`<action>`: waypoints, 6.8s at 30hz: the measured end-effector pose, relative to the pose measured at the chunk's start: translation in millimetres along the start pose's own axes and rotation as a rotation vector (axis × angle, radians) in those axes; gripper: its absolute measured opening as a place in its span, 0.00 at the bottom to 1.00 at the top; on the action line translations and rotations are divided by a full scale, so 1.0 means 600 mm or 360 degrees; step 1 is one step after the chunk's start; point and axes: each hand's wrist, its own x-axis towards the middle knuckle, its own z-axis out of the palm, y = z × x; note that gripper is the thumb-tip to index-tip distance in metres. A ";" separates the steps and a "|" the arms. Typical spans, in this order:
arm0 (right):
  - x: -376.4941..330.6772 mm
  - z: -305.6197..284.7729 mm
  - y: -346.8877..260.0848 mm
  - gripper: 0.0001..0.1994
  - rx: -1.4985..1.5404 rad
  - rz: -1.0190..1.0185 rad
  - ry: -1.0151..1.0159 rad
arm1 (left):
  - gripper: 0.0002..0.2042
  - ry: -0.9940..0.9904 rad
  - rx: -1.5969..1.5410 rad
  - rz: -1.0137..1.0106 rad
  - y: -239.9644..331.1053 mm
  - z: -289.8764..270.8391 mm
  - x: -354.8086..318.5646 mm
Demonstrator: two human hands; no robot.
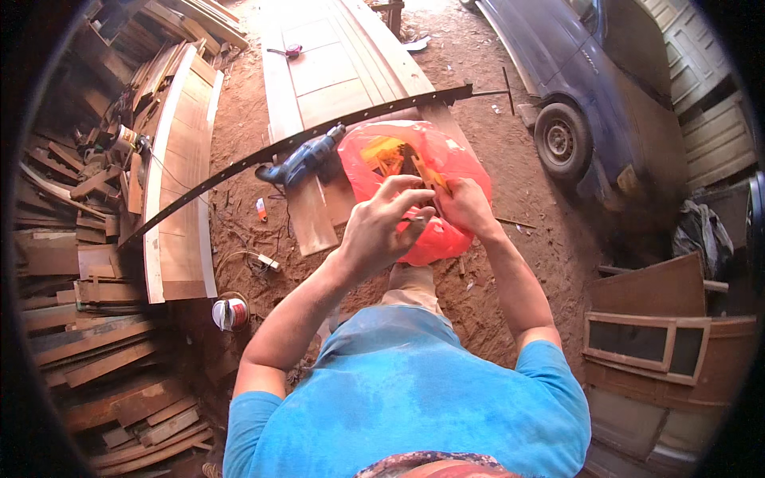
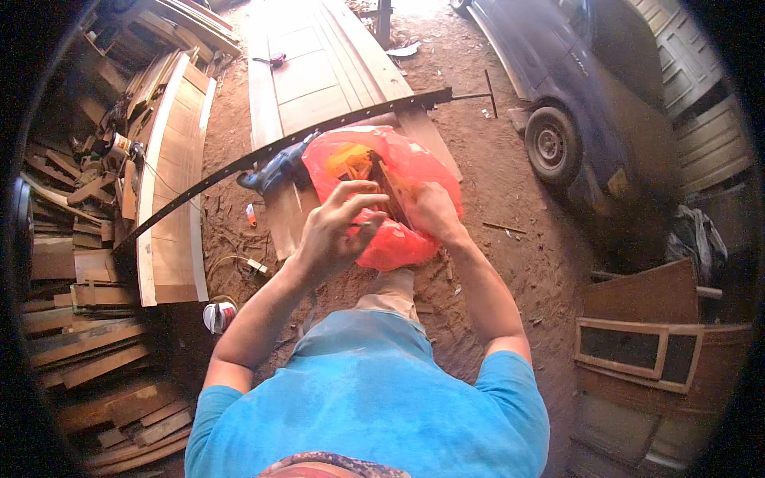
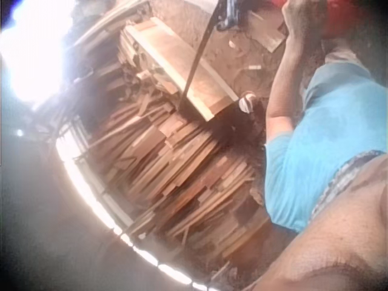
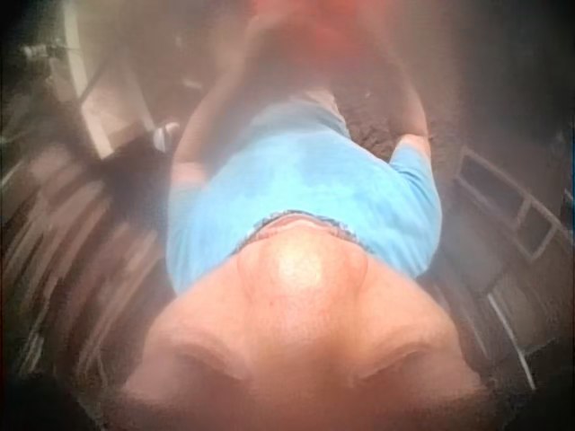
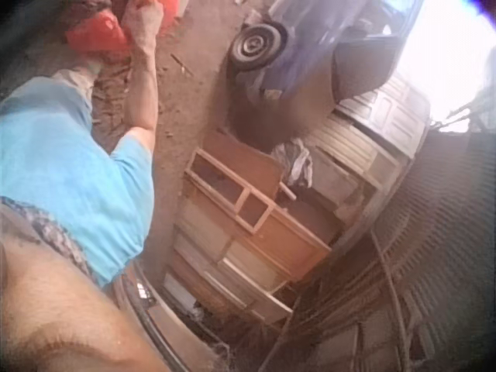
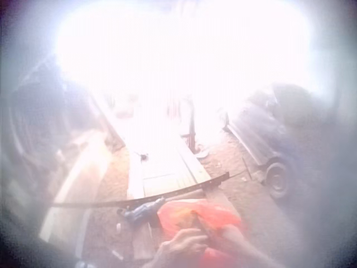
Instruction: The person uses a hammer to tap a wooden panel into place on a larger wooden structure. They then retrieve a power drill from a red bag, plug it into an outlet, and prepare to use it on the assembly.
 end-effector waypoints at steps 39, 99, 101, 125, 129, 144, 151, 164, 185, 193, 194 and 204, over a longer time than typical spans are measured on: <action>0.212 0.112 0.079 0.09 -0.0419 -0.0065 0.0010 | 0.24 -0.1187 0.0700 -0.1046 -0.437 0.219 0.296; 0.150 0.139 0.030 0.16 0.0736 -0.0453 0.0480 | 0.15 -0.1724 0.0855 -0.0979 -0.530 0.269 0.363; 0.143 0.145 0.019 0.17 0.0674 -0.0572 0.0436 | 0.14 -0.1818 0.1032 -0.0634 -0.530 0.292 0.356; 0.201 0.118 0.053 0.46 0.0046 -0.0087 0.0227 | 0.15 -0.1834 0.0600 -0.0900 -0.418 0.199 0.364; 0.208 0.125 0.051 0.42 0.0107 0.0010 0.0096 | 0.16 -0.1828 0.0294 -0.1031 -0.442 0.167 0.346; 0.175 0.117 0.031 0.33 0.0273 -0.0011 -0.0048 | 0.09 -0.2184 0.1152 0.0727 -0.500 0.254 0.329; 0.158 0.112 0.022 0.34 0.0225 -0.0091 0.0006 | 0.16 -0.1962 0.1338 0.0745 -0.573 0.277 0.268; 0.183 0.117 0.038 0.32 -0.0119 0.0037 -0.0036 | 0.17 -0.2250 0.0935 0.0015 -0.485 0.238 0.324; 0.131 0.142 0.036 0.25 0.0306 -0.0231 0.0090 | 0.12 -0.1640 0.1281 0.0305 -0.493 0.104 0.322; 0.135 0.137 0.034 0.22 0.0427 -0.0452 0.0222 | 0.09 -0.1931 0.0734 0.0648 -0.514 0.189 0.271; 0.135 0.133 0.034 0.23 0.0430 -0.0475 0.0229 | 0.08 -0.2113 0.0258 -0.0490 -0.469 0.199 0.302; 0.093 0.112 0.066 0.26 0.0464 -0.0573 0.0262 | 0.10 -0.2048 0.1649 0.1412 -0.574 0.232 0.223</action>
